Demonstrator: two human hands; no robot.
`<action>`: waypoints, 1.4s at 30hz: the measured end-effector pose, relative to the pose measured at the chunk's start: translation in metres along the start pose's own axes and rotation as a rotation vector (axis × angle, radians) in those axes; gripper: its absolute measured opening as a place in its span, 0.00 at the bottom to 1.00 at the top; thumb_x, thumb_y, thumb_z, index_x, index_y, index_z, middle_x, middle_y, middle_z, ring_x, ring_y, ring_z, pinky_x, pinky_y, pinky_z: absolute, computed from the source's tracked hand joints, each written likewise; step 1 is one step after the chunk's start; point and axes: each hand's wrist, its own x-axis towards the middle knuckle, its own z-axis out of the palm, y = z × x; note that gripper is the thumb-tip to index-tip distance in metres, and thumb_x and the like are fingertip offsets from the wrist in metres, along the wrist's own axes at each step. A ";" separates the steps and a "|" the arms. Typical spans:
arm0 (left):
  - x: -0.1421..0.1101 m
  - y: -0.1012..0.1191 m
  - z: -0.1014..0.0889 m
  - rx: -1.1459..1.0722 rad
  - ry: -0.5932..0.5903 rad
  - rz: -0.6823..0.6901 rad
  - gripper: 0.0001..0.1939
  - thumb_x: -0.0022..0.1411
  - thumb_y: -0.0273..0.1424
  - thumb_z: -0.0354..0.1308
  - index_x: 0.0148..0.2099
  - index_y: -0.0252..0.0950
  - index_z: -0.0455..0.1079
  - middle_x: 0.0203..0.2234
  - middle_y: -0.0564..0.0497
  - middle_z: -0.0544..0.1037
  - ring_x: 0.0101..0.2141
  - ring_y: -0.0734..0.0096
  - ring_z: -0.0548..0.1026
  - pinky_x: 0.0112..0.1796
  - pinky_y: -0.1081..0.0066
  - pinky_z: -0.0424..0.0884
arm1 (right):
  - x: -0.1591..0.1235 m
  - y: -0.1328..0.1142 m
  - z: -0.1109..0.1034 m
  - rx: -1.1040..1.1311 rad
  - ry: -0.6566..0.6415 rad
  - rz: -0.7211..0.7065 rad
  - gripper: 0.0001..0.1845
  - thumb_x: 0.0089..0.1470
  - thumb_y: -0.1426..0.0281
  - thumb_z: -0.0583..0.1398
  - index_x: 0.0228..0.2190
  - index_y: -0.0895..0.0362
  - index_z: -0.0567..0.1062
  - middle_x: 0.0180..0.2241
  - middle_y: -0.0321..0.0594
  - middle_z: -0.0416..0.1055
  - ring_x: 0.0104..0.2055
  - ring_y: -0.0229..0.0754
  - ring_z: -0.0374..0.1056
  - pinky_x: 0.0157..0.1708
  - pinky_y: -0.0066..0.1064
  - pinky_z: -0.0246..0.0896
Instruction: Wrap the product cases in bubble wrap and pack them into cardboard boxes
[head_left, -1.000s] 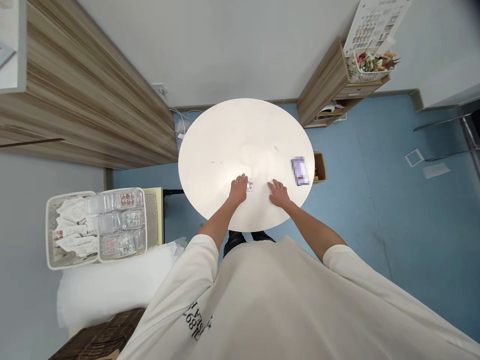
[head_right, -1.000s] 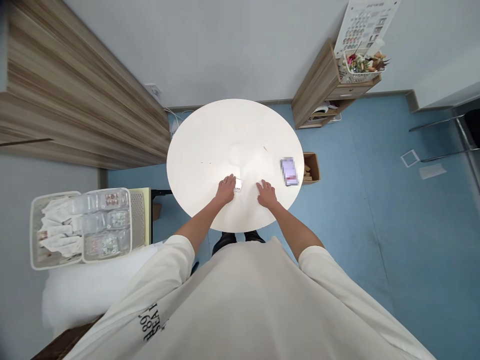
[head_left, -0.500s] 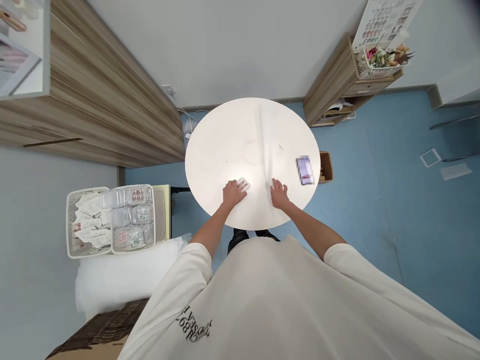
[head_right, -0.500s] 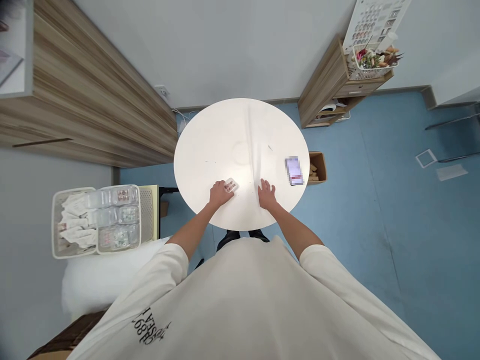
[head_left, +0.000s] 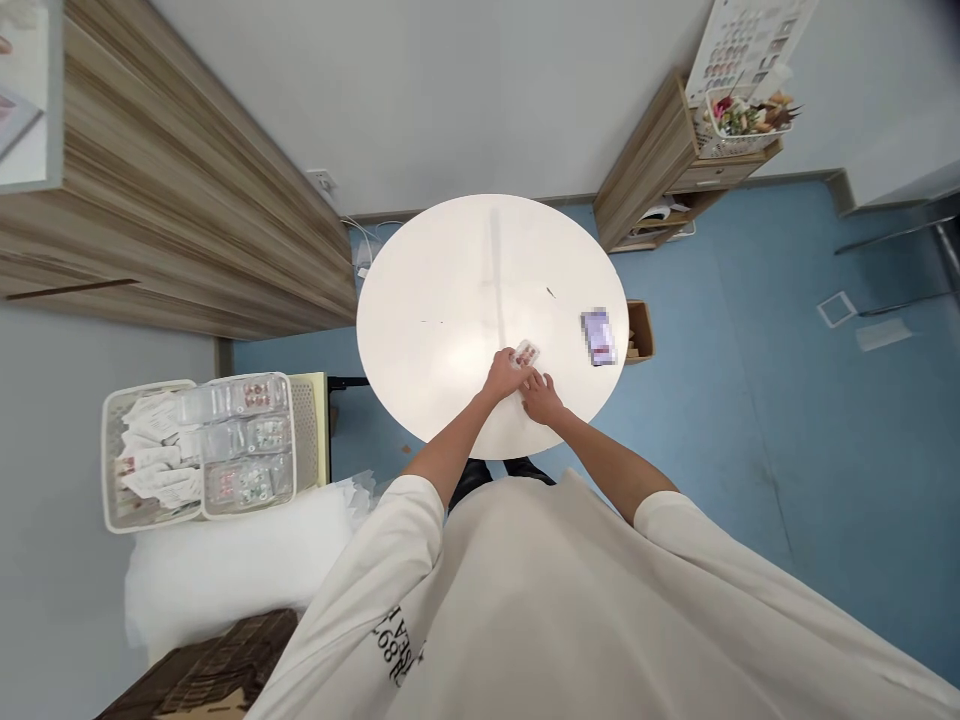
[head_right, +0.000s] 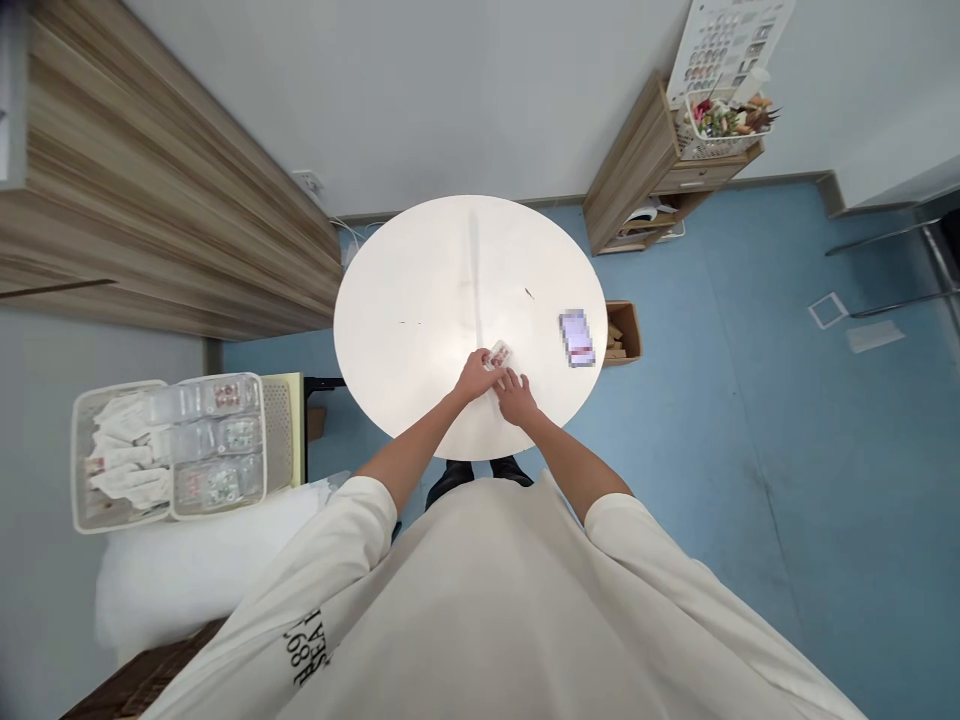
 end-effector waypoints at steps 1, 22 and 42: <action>0.004 -0.003 0.004 0.023 -0.001 -0.029 0.23 0.63 0.39 0.59 0.57 0.38 0.61 0.54 0.41 0.70 0.49 0.58 0.73 0.47 0.62 0.70 | -0.008 0.003 0.001 -0.005 0.018 -0.002 0.41 0.58 0.69 0.53 0.70 0.59 0.50 0.73 0.52 0.39 0.74 0.56 0.34 0.68 0.54 0.32; -0.014 -0.029 0.040 0.486 -0.093 0.372 0.33 0.60 0.30 0.58 0.67 0.39 0.56 0.63 0.37 0.64 0.67 0.48 0.54 0.65 0.47 0.42 | -0.076 0.028 0.022 -0.061 0.056 0.049 0.31 0.58 0.59 0.60 0.59 0.57 0.65 0.73 0.53 0.39 0.74 0.58 0.34 0.65 0.51 0.35; -0.018 -0.036 0.008 0.209 -0.133 0.074 0.31 0.74 0.51 0.36 0.65 0.38 0.63 0.63 0.43 0.69 0.59 0.57 0.70 0.56 0.61 0.66 | -0.022 0.043 -0.039 0.206 0.137 0.076 0.10 0.65 0.67 0.52 0.42 0.55 0.71 0.44 0.46 0.73 0.41 0.47 0.68 0.45 0.38 0.58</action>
